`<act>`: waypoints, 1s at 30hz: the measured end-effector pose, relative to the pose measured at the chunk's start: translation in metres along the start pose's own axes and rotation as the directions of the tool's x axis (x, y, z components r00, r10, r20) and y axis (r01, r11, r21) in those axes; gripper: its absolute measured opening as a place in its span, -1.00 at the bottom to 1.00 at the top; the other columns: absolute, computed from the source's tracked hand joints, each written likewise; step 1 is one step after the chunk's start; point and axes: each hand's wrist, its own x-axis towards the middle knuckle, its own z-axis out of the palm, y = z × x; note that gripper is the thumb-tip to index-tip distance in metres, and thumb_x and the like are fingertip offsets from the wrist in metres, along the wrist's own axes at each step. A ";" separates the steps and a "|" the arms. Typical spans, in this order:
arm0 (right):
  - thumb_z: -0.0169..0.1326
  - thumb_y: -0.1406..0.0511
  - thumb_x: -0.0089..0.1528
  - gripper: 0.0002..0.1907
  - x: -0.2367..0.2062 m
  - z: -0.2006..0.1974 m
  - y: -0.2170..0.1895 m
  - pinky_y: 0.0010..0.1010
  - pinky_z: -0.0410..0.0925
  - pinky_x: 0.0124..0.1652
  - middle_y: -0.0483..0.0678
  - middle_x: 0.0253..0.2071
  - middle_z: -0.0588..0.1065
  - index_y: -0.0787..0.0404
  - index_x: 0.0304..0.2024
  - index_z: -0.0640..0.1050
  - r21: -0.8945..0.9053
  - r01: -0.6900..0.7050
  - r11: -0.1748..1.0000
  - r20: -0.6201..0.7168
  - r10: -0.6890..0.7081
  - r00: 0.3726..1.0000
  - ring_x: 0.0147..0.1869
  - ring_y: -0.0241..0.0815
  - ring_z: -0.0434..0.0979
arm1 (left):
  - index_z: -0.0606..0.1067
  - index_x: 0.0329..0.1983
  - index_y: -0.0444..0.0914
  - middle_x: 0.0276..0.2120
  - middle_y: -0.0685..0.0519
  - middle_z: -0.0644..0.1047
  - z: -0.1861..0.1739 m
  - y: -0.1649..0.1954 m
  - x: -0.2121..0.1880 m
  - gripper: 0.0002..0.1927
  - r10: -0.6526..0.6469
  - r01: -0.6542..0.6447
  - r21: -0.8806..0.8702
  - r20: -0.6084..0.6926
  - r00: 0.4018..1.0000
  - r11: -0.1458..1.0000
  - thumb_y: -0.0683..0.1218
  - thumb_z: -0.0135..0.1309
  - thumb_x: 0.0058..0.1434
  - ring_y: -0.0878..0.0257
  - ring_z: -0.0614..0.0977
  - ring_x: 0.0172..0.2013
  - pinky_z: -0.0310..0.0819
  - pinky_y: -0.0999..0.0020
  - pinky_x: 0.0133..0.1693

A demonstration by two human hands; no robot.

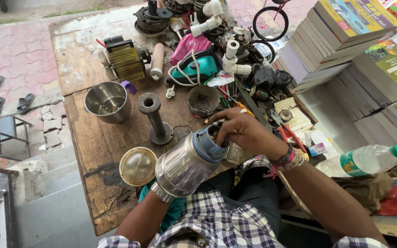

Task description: The person disassembles a small appliance, removes internal components, and uses pliers to adjust parts inside the housing. They then reassemble the unit and place it on the workbench.

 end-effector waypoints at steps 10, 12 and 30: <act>0.29 0.19 0.14 -0.77 -0.006 0.001 0.017 -0.27 0.43 -0.19 -0.02 -0.29 0.61 0.24 -0.34 0.66 -0.135 -0.276 0.952 0.083 0.289 0.954 -0.17 -0.10 0.61 | 0.33 0.38 -0.22 0.20 0.02 0.50 -0.002 0.001 0.009 -0.48 -0.020 0.020 -0.034 -0.007 1.000 0.999 -0.02 0.04 0.39 0.25 0.57 0.14 0.49 0.38 0.13; 0.26 0.19 0.16 -0.76 -0.005 0.002 0.023 -0.31 0.45 -0.17 -0.01 -0.22 0.61 0.26 -0.31 0.65 0.066 -0.237 0.969 0.097 0.230 0.968 -0.15 -0.13 0.61 | 0.32 0.38 -0.22 0.20 0.02 0.50 -0.001 -0.002 0.012 -0.48 -0.041 0.039 -0.078 -0.016 0.999 0.996 -0.02 0.03 0.39 0.24 0.57 0.14 0.49 0.37 0.13; 0.24 0.38 0.05 -0.76 -0.006 0.007 0.019 -0.35 0.44 -0.01 0.01 -0.09 0.62 0.17 -0.20 0.62 0.168 -0.354 0.920 0.136 0.334 0.933 -0.02 -0.13 0.61 | 0.31 0.39 -0.23 0.21 -0.02 0.49 0.009 -0.047 -0.001 -0.48 -0.368 0.329 -0.253 -0.124 0.922 0.910 0.00 0.01 0.40 0.20 0.57 0.14 0.49 0.33 0.13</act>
